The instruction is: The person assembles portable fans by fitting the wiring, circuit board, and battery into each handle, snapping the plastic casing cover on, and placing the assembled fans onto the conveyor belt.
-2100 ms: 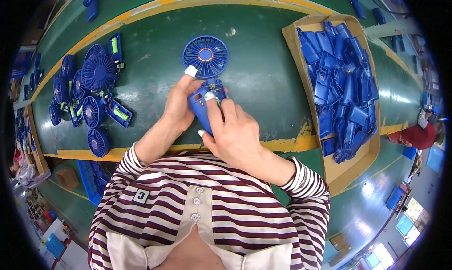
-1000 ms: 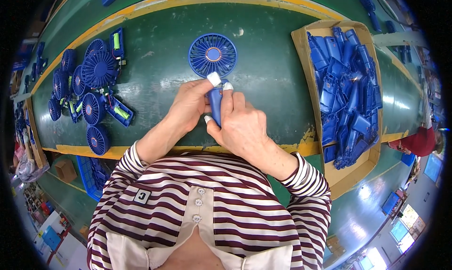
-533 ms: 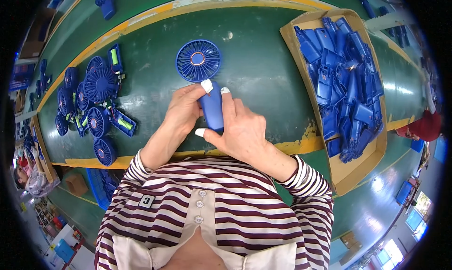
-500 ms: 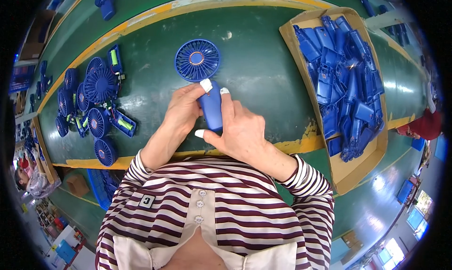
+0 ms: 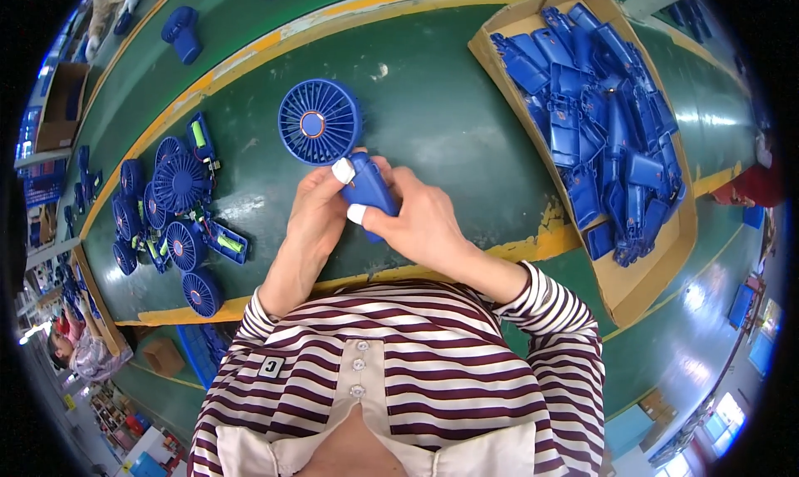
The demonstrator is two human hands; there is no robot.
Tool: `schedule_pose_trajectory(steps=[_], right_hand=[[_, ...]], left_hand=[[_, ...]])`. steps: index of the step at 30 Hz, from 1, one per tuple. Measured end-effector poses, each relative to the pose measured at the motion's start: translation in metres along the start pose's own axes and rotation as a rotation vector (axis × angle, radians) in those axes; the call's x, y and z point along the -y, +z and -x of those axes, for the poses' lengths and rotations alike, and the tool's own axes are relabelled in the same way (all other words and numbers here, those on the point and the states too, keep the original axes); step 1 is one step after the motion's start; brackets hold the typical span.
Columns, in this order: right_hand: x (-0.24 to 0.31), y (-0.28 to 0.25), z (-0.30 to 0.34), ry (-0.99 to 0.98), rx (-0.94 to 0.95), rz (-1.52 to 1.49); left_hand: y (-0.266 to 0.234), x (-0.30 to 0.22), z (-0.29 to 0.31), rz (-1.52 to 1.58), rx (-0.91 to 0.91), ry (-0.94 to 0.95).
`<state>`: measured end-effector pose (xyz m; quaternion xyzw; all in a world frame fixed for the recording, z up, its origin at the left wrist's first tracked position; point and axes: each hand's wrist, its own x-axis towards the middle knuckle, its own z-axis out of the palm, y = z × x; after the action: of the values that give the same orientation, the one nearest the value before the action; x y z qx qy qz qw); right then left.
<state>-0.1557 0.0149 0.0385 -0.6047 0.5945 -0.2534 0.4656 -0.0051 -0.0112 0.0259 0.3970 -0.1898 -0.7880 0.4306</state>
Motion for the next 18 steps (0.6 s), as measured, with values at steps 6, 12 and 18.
schedule_pose_trajectory(steps=[6, 12, 18], right_hand=[[0.0037, -0.0028, -0.0060, 0.041, 0.133, -0.289], [0.0047, -0.0021, -0.0048, 0.033, 0.148, -0.288], [0.0058, 0.0028, -0.0088, 0.040, 0.075, -0.317]], left_hand=[[0.0023, 0.0031, 0.0029, -0.006, 0.032, 0.097], [0.0056, 0.0035, 0.0071, -0.036, 0.002, 0.174], [0.0080, 0.0018, 0.0073, -0.038, 0.005, 0.174]])
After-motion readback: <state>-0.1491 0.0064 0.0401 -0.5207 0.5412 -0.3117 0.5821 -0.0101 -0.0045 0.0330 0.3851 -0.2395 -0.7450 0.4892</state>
